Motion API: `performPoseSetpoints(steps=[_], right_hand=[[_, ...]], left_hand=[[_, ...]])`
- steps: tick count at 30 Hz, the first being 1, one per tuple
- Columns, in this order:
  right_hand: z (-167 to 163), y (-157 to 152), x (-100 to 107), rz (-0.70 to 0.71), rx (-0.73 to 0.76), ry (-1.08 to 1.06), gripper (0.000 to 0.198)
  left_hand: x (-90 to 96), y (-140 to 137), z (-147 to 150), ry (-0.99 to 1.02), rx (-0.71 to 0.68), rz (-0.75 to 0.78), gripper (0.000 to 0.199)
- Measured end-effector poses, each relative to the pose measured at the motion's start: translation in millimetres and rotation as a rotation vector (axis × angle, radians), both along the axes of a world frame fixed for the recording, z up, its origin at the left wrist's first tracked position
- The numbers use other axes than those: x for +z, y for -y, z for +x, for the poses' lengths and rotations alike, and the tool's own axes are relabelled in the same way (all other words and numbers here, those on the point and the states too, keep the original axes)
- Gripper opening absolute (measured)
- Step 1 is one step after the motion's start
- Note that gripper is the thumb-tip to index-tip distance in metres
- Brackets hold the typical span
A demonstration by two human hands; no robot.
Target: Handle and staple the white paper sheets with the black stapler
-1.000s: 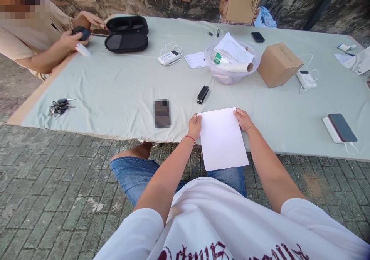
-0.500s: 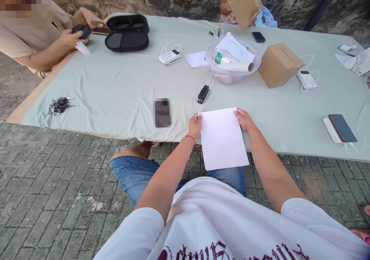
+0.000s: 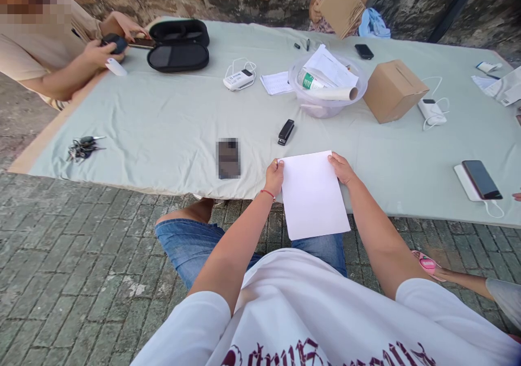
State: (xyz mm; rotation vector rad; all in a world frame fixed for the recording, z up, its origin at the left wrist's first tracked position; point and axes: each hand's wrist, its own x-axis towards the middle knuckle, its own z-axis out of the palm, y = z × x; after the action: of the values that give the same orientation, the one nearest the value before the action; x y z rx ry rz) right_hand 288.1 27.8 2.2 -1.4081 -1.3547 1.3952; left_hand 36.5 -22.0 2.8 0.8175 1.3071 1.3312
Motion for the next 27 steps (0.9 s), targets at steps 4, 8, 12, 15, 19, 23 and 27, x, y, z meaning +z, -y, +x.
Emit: performPoseSetpoints(steps=[4, 8, 12, 15, 19, 23, 27], right_hand=[[1.5, -2.3, -3.8, 0.023, 0.013, -0.022, 0.039], [3.2, -4.4, -6.5, 0.008, -0.004, -0.002, 0.039], [3.8, -3.9, -6.1, 0.020, 0.002, -0.032, 0.039], [2.5, -3.1, -4.6, 0.029, -0.023, -0.041, 0.044], [0.6, -3.5, -4.6, 0.064, -0.100, -0.029, 0.049], [0.6, -3.6, -5.2, 0.059, -0.107, -0.010, 0.048], [-0.2, -2.4, -0.1, 0.083, -0.095, -0.008, 0.045]], left_hand=[[-0.7, 0.4, -0.6, -0.003, 0.001, -0.002, 0.027], [0.2, 0.6, -0.2, 0.005, -0.002, -0.006, 0.027], [1.1, 0.0, -0.2, 0.030, -0.010, -0.020, 0.026], [1.9, -0.2, -1.1, 0.038, -0.012, -0.034, 0.025], [4.5, 0.6, -1.6, 0.050, -0.027, -0.053, 0.021], [7.7, 1.7, -0.5, 0.044, -0.026, -0.047, 0.020], [7.4, 1.8, -0.5, 0.027, -0.028, -0.046, 0.023]])
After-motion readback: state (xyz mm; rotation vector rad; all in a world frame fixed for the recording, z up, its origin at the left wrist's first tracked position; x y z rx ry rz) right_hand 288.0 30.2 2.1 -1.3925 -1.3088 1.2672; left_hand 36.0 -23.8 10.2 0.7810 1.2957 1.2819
